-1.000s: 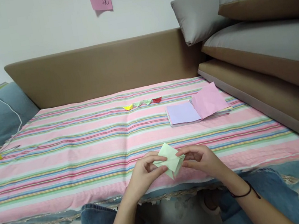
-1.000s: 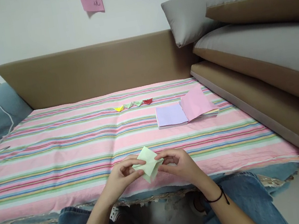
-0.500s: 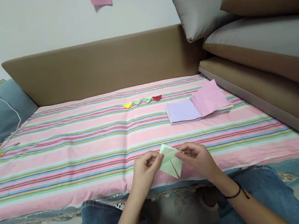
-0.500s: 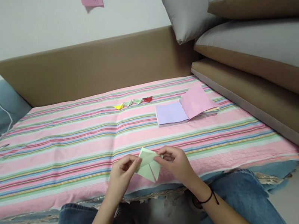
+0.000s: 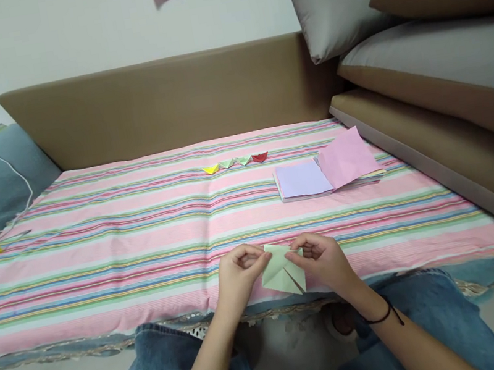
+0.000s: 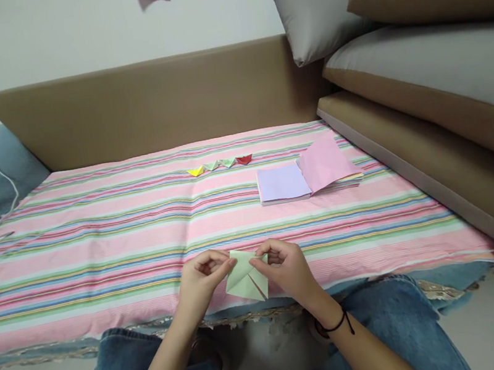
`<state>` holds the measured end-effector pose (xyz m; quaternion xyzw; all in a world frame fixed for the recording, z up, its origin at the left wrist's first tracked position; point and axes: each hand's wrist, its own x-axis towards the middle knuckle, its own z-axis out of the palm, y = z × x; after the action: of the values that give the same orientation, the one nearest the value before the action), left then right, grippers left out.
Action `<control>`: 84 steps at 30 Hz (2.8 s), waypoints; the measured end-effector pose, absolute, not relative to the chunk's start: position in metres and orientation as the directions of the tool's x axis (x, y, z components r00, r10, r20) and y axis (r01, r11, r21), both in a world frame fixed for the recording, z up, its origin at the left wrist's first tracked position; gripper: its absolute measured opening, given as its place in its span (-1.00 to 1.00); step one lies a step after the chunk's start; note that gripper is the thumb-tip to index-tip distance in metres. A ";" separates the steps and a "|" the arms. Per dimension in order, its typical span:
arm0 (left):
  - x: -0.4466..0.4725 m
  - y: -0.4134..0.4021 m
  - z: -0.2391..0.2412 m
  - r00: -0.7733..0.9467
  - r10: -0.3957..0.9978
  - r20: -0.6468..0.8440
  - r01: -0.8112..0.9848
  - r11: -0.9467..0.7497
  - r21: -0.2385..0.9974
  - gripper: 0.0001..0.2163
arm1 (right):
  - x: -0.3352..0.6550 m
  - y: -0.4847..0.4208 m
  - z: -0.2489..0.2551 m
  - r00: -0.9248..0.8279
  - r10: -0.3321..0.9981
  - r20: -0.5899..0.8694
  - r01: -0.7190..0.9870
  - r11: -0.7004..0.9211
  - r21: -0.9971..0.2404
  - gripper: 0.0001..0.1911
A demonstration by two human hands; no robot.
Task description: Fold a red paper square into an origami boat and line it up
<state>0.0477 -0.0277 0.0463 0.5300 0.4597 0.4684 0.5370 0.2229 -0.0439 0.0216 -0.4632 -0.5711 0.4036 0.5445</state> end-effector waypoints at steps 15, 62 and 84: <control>0.054 -0.030 0.044 0.051 0.999 0.016 -0.018 -0.015 1.000 -0.80 | 0.219 -0.044 0.016 0.029 0.975 0.221 0.017 0.221 -0.975 -0.80; 0.059 -0.034 0.034 0.384 0.921 0.067 0.014 -0.079 0.997 -0.67 | 0.225 -0.043 0.030 -0.081 0.985 0.152 0.111 0.161 -0.981 -0.75; 0.064 -0.036 0.043 0.268 0.955 -0.127 -0.112 0.162 0.980 -0.55 | 0.224 -0.045 0.029 -0.030 0.978 0.205 0.133 0.207 -0.969 -0.77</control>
<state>0.0645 -0.0356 0.0429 0.4890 0.4309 0.4244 0.6286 0.2241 -0.0449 0.0294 -0.4742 -0.5859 0.4143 0.5101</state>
